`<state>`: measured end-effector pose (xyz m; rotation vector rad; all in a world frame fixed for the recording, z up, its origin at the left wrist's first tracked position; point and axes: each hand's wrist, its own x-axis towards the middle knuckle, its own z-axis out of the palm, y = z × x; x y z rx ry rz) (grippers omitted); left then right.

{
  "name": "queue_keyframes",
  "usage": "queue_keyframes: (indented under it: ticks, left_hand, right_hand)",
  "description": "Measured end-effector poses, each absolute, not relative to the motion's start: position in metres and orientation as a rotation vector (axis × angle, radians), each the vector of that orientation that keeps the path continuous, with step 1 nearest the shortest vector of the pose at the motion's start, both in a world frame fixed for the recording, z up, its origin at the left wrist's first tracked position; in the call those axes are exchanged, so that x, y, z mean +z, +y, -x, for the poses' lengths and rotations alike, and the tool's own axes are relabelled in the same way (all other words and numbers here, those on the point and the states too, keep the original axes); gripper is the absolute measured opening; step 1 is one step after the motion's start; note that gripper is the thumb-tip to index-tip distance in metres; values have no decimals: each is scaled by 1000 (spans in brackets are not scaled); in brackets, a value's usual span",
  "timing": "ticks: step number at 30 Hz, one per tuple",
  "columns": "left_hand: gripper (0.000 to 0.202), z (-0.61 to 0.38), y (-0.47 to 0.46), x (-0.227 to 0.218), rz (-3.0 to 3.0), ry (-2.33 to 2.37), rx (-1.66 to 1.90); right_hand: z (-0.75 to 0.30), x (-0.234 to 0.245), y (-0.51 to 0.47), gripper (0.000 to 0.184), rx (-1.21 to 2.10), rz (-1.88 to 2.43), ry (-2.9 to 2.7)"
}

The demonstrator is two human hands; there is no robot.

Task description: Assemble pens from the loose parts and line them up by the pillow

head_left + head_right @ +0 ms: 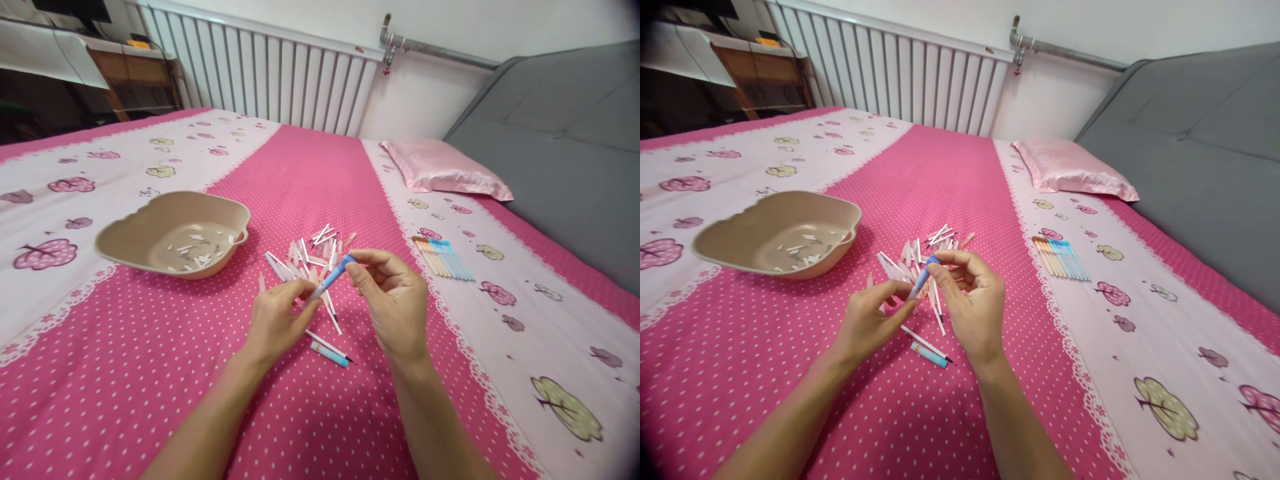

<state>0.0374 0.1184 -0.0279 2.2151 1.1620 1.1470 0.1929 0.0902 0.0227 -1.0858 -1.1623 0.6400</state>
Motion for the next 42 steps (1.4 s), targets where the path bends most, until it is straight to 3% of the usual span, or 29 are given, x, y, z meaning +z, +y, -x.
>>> queue_keyframes:
  ticks: [28, 32, 37, 42]
  left_hand:
    - [9, -38, 119, -31, -2253, 1112, 1153]
    - [7, -38, 118, -29, -2181, 1100, 1146]
    - [8, -41, 117, -25, -1979, 1118, 1141]
    - [14, -40, 120, -21, -1728, 1128, 1169]
  right_hand:
    - [-189, 21, 91, 16, 505, 1083, -1142]
    - [-189, 21, 91, 16, 512, 1073, -1153]
    - [-189, 23, 90, 34, 569, 1048, -1140]
    - [-189, 22, 91, 25, 617, 1131, -1210]
